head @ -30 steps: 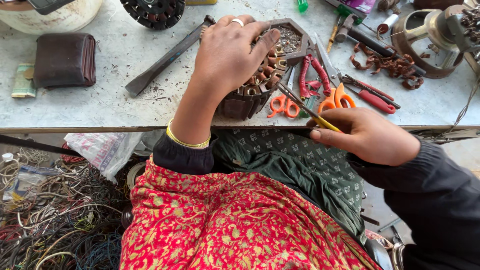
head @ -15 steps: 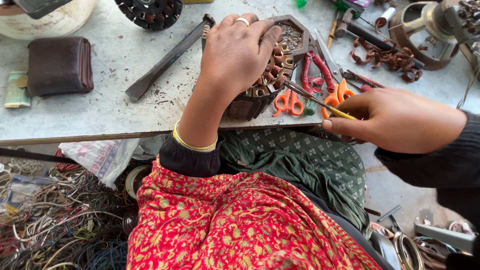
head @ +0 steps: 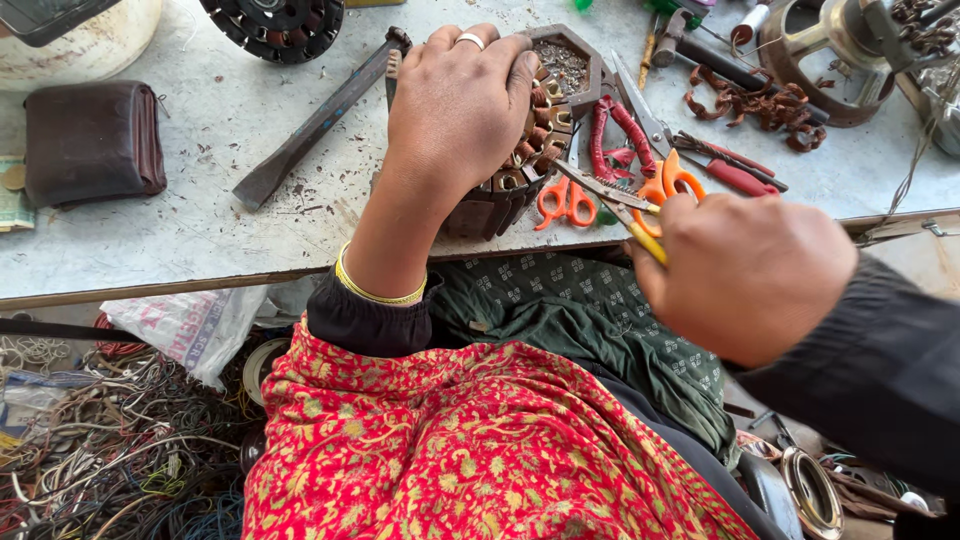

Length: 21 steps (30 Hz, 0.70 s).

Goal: The person uses pliers and a screwdriver to remove copper wire coils from a stator assembly clamped in a vise. They rotate the stator to access different slots and continue extracting wire segments throughout the clip.

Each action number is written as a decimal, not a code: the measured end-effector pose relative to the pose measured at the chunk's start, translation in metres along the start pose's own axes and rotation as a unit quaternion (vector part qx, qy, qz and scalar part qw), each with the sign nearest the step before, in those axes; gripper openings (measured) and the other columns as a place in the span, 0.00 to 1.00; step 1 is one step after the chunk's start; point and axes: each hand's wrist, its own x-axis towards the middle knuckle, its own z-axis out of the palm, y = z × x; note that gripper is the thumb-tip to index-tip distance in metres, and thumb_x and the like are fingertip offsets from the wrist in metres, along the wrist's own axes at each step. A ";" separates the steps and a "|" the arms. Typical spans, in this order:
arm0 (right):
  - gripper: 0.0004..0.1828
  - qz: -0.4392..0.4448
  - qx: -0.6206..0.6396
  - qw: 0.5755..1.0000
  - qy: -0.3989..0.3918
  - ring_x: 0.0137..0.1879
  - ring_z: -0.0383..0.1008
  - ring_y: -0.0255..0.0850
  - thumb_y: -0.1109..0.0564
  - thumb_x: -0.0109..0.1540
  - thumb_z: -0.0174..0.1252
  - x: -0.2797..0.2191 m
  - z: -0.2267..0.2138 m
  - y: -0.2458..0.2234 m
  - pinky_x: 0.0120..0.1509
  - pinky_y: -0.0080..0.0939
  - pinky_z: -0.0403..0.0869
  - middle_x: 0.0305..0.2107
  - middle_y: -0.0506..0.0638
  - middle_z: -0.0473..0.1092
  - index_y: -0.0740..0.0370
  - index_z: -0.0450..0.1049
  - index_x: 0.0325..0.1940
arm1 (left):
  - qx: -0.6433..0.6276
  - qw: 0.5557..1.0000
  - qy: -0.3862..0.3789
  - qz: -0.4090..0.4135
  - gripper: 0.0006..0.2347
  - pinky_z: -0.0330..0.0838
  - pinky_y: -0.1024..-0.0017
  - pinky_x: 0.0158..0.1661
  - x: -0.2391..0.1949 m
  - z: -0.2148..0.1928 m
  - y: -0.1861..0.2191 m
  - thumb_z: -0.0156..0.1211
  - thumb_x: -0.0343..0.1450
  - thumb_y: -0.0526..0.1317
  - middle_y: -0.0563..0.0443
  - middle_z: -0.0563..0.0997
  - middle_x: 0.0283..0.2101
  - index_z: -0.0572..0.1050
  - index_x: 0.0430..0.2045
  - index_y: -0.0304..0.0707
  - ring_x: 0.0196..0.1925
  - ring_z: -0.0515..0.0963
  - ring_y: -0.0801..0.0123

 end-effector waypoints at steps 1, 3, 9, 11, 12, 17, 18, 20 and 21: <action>0.24 0.009 0.003 1.000 -0.007 0.28 0.79 0.48 0.38 0.66 0.53 0.000 0.000 -0.002 0.48 0.45 0.78 0.21 0.53 0.74 0.60 0.74 0.31 | 0.003 1.000 0.003 0.003 0.13 0.68 0.54 0.52 0.000 0.000 0.000 0.51 0.78 0.46 0.47 0.83 0.44 0.82 0.44 0.41 0.49 0.79 0.52; 0.23 0.030 0.009 0.999 -0.023 0.29 0.79 0.49 0.38 0.65 0.53 0.001 0.003 -0.003 0.39 0.48 0.78 0.23 0.54 0.74 0.61 0.73 0.35 | 0.007 1.000 0.009 0.010 0.13 0.68 0.54 0.52 0.000 0.000 -0.001 0.50 0.78 0.46 0.47 0.83 0.44 0.82 0.44 0.41 0.49 0.79 0.52; 0.17 0.025 0.316 0.936 -0.154 0.28 0.77 0.40 0.43 0.64 0.57 0.031 0.041 0.040 0.35 0.43 0.76 0.21 0.50 0.77 0.58 0.78 0.41 | 0.014 1.000 -0.014 0.003 0.14 0.68 0.54 0.52 0.001 -0.001 0.000 0.49 0.79 0.46 0.46 0.83 0.45 0.82 0.45 0.40 0.50 0.79 0.51; 0.20 -0.033 0.544 0.813 -0.205 0.25 0.76 0.41 0.45 0.64 0.57 0.042 0.068 0.050 0.31 0.43 0.74 0.20 0.52 0.76 0.67 0.78 0.36 | 0.010 1.000 -0.020 0.002 0.15 0.68 0.54 0.53 0.001 -0.003 0.001 0.48 0.79 0.46 0.46 0.83 0.45 0.82 0.45 0.40 0.50 0.79 0.52; 0.22 -0.063 0.644 0.729 -0.224 0.24 0.75 0.42 0.47 0.64 0.57 0.048 0.082 0.051 0.29 0.44 0.73 0.20 0.53 0.75 0.72 0.77 0.34 | 0.009 1.000 -0.023 0.001 0.15 0.68 0.55 0.53 0.001 -0.004 0.002 0.48 0.79 0.46 0.46 0.83 0.45 0.82 0.46 0.40 0.49 0.79 0.52; 0.17 -0.138 0.836 0.493 -0.198 0.28 0.76 0.41 0.51 0.65 0.57 0.055 0.151 0.022 0.31 0.42 0.74 0.23 0.53 0.73 0.72 0.76 0.39 | -0.002 1.000 -0.030 -0.005 0.14 0.69 0.56 0.54 0.001 -0.007 0.002 0.49 0.79 0.46 0.46 0.83 0.45 0.82 0.46 0.40 0.50 0.79 0.52; 0.17 -0.156 0.857 0.453 -0.191 0.28 0.76 0.41 0.52 0.66 0.57 0.056 0.157 0.019 0.32 0.42 0.74 0.24 0.54 0.74 0.73 0.76 0.39 | -0.004 0.999 -0.032 -0.006 0.14 0.69 0.56 0.54 0.001 -0.008 0.002 0.49 0.79 0.45 0.46 0.83 0.45 0.82 0.46 0.40 0.50 0.79 0.51; 0.17 -0.131 0.813 0.544 -0.162 0.27 0.75 0.41 0.52 0.65 0.57 0.056 0.158 0.023 0.32 0.42 0.74 0.23 0.53 0.73 0.72 0.77 0.40 | -0.006 0.999 -0.034 -0.012 0.14 0.69 0.55 0.53 0.002 -0.010 0.003 0.49 0.78 0.45 0.46 0.83 0.45 0.82 0.45 0.41 0.50 0.79 0.51; 0.17 -0.118 0.789 0.585 -0.146 0.27 0.75 0.40 0.52 0.65 0.58 0.056 0.155 0.025 0.32 0.41 0.74 0.22 0.53 0.73 0.72 0.78 0.40 | -0.006 0.999 -0.037 -0.014 0.14 0.68 0.54 0.53 0.003 -0.010 0.003 0.49 0.78 0.45 0.46 0.83 0.45 0.82 0.45 0.41 0.50 0.79 0.51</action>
